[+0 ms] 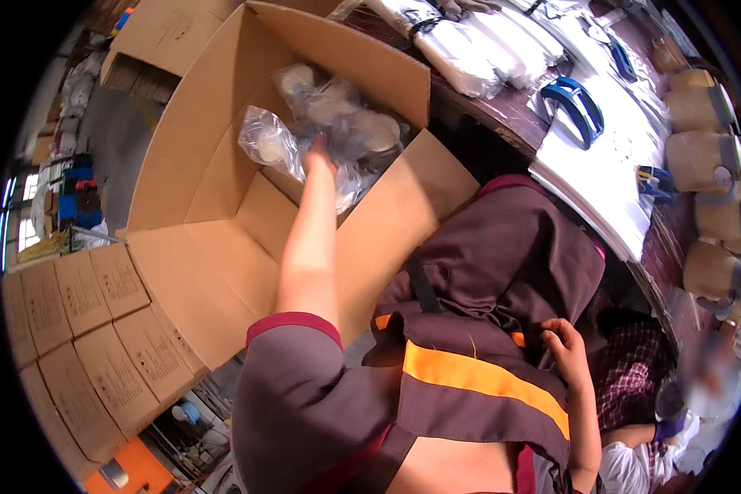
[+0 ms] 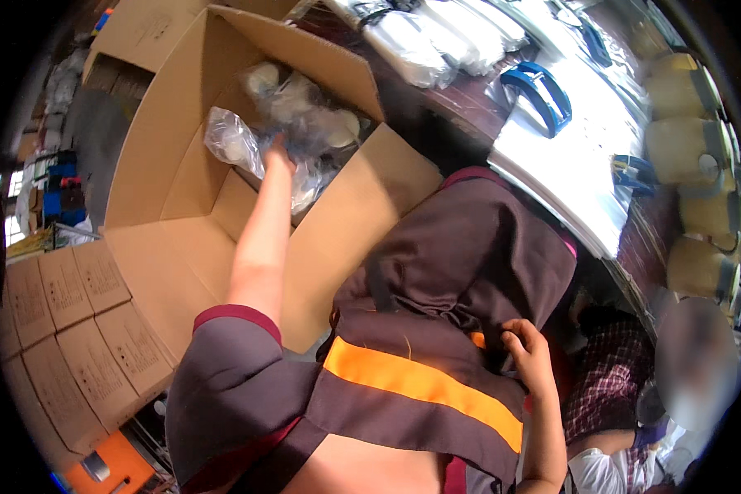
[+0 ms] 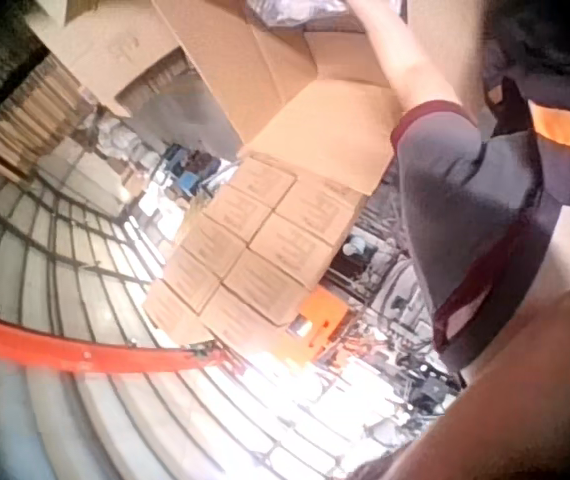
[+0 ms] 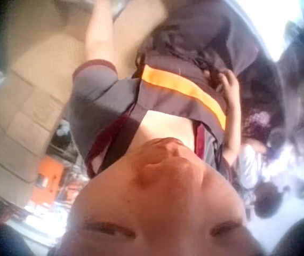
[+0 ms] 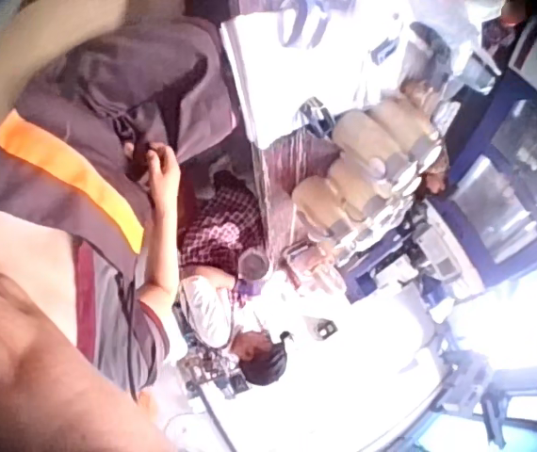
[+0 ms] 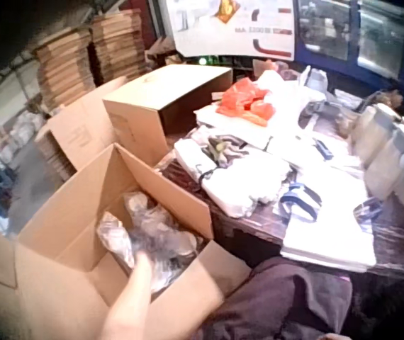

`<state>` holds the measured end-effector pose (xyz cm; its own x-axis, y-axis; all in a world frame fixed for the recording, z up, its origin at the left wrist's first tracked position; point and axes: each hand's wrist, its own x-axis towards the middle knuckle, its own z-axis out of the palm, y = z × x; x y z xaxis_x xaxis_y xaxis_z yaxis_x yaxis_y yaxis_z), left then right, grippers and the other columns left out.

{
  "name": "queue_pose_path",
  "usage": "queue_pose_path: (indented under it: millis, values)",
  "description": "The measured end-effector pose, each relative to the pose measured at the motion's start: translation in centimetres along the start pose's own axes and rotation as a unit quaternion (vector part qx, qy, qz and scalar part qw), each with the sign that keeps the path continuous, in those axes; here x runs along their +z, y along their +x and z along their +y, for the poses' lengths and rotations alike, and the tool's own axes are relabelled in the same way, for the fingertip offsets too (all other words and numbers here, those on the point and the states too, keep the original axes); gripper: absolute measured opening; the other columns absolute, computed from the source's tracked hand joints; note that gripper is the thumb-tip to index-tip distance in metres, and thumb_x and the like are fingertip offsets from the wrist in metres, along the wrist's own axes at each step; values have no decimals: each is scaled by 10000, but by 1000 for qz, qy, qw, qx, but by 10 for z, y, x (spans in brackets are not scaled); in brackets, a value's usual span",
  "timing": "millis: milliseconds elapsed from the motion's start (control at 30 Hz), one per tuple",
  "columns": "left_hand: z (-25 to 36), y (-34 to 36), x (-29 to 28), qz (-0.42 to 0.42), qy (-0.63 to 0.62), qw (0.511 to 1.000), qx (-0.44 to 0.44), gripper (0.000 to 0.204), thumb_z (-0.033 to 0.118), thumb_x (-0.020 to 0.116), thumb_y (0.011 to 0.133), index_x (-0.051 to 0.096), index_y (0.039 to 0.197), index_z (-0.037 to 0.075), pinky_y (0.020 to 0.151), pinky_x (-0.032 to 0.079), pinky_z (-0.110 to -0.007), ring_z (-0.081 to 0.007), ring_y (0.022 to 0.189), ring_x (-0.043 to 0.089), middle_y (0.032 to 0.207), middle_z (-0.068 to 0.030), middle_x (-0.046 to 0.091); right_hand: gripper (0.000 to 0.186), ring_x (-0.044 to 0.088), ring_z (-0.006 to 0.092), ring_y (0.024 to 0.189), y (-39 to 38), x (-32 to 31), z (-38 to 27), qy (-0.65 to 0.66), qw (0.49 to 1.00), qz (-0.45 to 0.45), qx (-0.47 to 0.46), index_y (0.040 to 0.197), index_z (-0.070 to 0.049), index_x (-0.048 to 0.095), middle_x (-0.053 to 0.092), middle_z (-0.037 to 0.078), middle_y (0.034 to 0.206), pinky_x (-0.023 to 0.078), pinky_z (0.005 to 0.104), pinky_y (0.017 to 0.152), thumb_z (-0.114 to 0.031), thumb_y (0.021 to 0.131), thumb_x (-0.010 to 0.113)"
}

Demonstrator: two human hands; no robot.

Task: The person places thermal flasks into individual plastic bags and then puts the bagged flasks into a large cardboard box.

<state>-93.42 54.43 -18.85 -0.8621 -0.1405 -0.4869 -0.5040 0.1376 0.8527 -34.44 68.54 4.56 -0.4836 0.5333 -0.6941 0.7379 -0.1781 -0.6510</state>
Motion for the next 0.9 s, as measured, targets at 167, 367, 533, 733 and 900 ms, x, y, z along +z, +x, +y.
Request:
queue_pose_path:
  millis: [167,367,533,733,900]
  values:
    - [-38,-24,30,-134,639,702,286,429,308,674,773,629,1049,-17,891,465,-354,-328,1061,591,1168,-198,603,159,526,86,793,5,-24,14,86,989,110,-45,1025,-3,574,563,7,870,443,235,731,-44,873,548]
    - [-7,-28,-7,-143,-88,972,-162,399,165,528,860,524,1196,-52,924,446,-403,-284,1084,559,1201,-149,569,389,530,332,1117,95,-149,-53,-374,795,404,-254,1201,-65,507,550,171,1202,435,386,918,-92,826,606]
    - [35,-146,-3,-210,136,918,308,385,98,502,878,473,1242,-26,977,396,-337,-251,1137,519,1240,-156,531,520,455,278,1224,169,-219,-79,-519,690,405,-302,1265,-127,484,525,101,1275,361,435,999,-198,776,646]
    - [122,-348,108,-515,171,667,510,225,113,580,838,629,1041,31,839,478,-325,-246,941,628,1001,-117,655,337,488,225,1151,195,-226,-77,-532,705,371,-288,1073,-113,609,574,42,1119,392,410,939,-234,760,640]
    - [97,-396,239,-390,324,427,749,457,272,627,787,535,1219,156,1020,313,-494,-306,1250,400,1295,-122,470,291,463,238,1196,171,-223,-32,-486,707,432,-277,1035,-101,601,566,45,1127,399,434,907,-206,766,635]
